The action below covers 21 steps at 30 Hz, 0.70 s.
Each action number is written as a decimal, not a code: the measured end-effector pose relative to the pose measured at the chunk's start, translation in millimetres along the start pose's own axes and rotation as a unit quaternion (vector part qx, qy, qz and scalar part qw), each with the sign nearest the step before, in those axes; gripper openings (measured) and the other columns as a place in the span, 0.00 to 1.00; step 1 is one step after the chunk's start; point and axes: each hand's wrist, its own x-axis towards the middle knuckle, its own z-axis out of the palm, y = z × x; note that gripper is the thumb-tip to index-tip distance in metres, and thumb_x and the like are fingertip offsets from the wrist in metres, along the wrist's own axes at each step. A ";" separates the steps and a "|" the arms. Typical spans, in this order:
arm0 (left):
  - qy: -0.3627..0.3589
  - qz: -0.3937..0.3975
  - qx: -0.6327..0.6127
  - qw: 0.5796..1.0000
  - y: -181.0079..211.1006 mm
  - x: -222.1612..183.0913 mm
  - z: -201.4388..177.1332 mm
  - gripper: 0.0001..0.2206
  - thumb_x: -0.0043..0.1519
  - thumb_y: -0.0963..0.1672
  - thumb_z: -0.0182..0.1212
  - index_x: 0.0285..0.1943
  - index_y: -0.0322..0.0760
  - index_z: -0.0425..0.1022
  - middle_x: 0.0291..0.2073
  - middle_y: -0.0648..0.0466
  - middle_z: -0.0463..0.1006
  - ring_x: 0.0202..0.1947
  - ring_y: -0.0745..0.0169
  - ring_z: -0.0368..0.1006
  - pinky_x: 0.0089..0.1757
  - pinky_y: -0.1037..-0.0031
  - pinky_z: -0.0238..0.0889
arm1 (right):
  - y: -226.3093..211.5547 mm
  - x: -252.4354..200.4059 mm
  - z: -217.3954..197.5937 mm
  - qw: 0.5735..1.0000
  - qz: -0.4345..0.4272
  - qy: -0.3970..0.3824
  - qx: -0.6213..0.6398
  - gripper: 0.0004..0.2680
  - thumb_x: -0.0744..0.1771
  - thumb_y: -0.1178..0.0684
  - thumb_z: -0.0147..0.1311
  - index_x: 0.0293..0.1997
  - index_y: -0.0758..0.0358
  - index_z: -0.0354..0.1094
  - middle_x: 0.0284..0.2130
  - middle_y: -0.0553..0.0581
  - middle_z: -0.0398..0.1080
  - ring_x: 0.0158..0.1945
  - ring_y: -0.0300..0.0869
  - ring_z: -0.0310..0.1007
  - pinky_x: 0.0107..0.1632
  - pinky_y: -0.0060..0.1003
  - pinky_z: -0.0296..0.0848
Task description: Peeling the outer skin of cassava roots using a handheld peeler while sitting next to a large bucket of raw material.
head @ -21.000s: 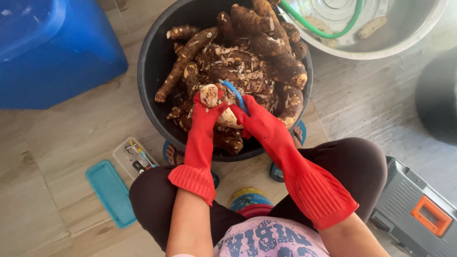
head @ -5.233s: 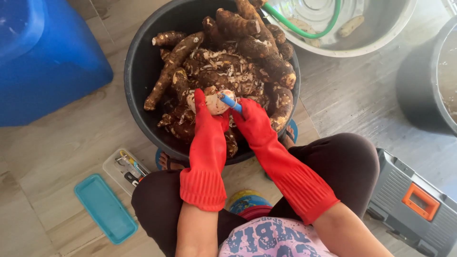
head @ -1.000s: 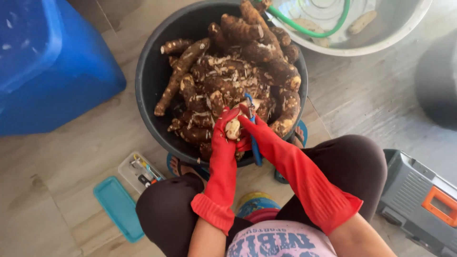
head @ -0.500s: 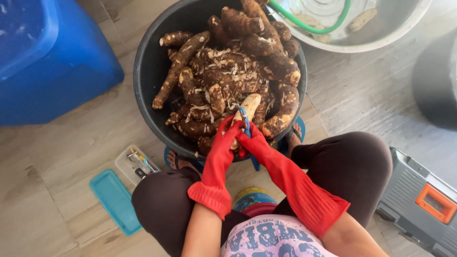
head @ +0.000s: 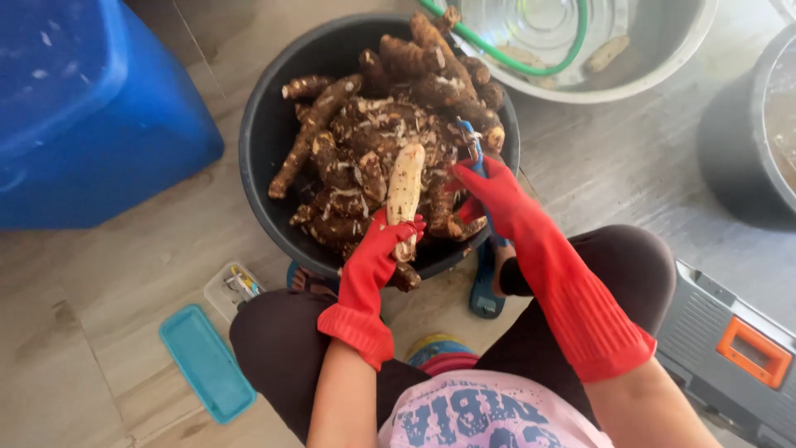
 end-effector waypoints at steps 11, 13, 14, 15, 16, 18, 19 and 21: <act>0.000 0.025 0.078 0.997 152.8 -82.4 99.7 0.30 0.53 0.37 0.64 0.69 0.40 0.68 0.42 0.31 0.82 0.40 0.34 0.81 0.31 0.66 0.78 | -74.4 38.0 37.9 0.825 -0.230 -0.055 -0.514 0.15 0.68 0.36 0.50 0.54 0.52 0.63 0.38 0.65 0.75 0.41 0.64 0.78 0.43 0.60 0.75; 0.010 0.030 0.101 0.994 181.0 -86.8 115.9 0.28 0.53 0.37 0.64 0.66 0.39 0.69 0.38 0.33 0.81 0.35 0.38 0.79 0.28 0.68 0.75 | -74.5 47.5 39.8 0.817 -0.256 -0.052 -0.515 0.15 0.69 0.38 0.50 0.54 0.54 0.61 0.38 0.67 0.73 0.41 0.66 0.77 0.42 0.62 0.75; 0.023 0.026 0.122 0.992 191.7 -90.6 122.1 0.26 0.53 0.38 0.64 0.63 0.38 0.69 0.34 0.34 0.80 0.31 0.41 0.78 0.26 0.69 0.72 | -71.0 50.4 40.6 0.810 -0.273 -0.051 -0.516 0.14 0.69 0.40 0.49 0.55 0.56 0.59 0.37 0.69 0.72 0.40 0.68 0.76 0.42 0.63 0.75; 0.025 0.028 0.120 0.992 198.4 -89.6 126.7 0.26 0.53 0.38 0.64 0.63 0.38 0.69 0.34 0.34 0.80 0.31 0.41 0.78 0.26 0.69 0.72 | -73.3 45.9 49.9 0.809 -0.275 -0.054 -0.517 0.14 0.69 0.40 0.49 0.55 0.56 0.59 0.37 0.69 0.72 0.40 0.68 0.76 0.42 0.63 0.75; 0.045 0.015 0.153 0.987 202.5 -90.4 129.5 0.22 0.52 0.38 0.63 0.58 0.36 0.71 0.28 0.36 0.78 0.24 0.47 0.75 0.21 0.72 0.67 | -71.9 38.3 59.4 0.813 -0.242 -0.096 -0.521 0.14 0.68 0.40 0.51 0.55 0.54 0.61 0.38 0.68 0.74 0.45 0.67 0.76 0.47 0.62 0.74; 0.063 -0.004 0.183 0.981 202.8 -87.6 129.6 0.18 0.52 0.38 0.63 0.53 0.34 0.72 0.22 0.38 0.77 0.17 0.53 0.73 0.17 0.75 0.63 | -67.0 27.1 72.5 0.814 -0.202 -0.138 -0.526 0.15 0.67 0.40 0.52 0.54 0.51 0.62 0.39 0.67 0.76 0.49 0.65 0.76 0.52 0.61 0.73; 0.066 0.018 0.201 0.977 199.0 -84.6 126.9 0.19 0.50 0.38 0.62 0.52 0.34 0.73 0.22 0.39 0.77 0.17 0.52 0.72 0.17 0.74 0.61 | -63.8 23.2 76.5 0.813 -0.183 -0.162 -0.529 0.14 0.67 0.38 0.50 0.52 0.52 0.61 0.33 0.64 0.76 0.46 0.63 0.78 0.53 0.59 0.74; 0.069 0.034 0.217 0.973 193.3 -79.6 120.7 0.19 0.48 0.38 0.62 0.51 0.34 0.74 0.21 0.40 0.77 0.17 0.51 0.72 0.16 0.72 0.59 | -51.3 37.3 76.1 0.811 -0.158 -0.188 -0.531 0.14 0.67 0.37 0.48 0.49 0.53 0.60 0.27 0.61 0.77 0.42 0.60 0.80 0.53 0.57 0.75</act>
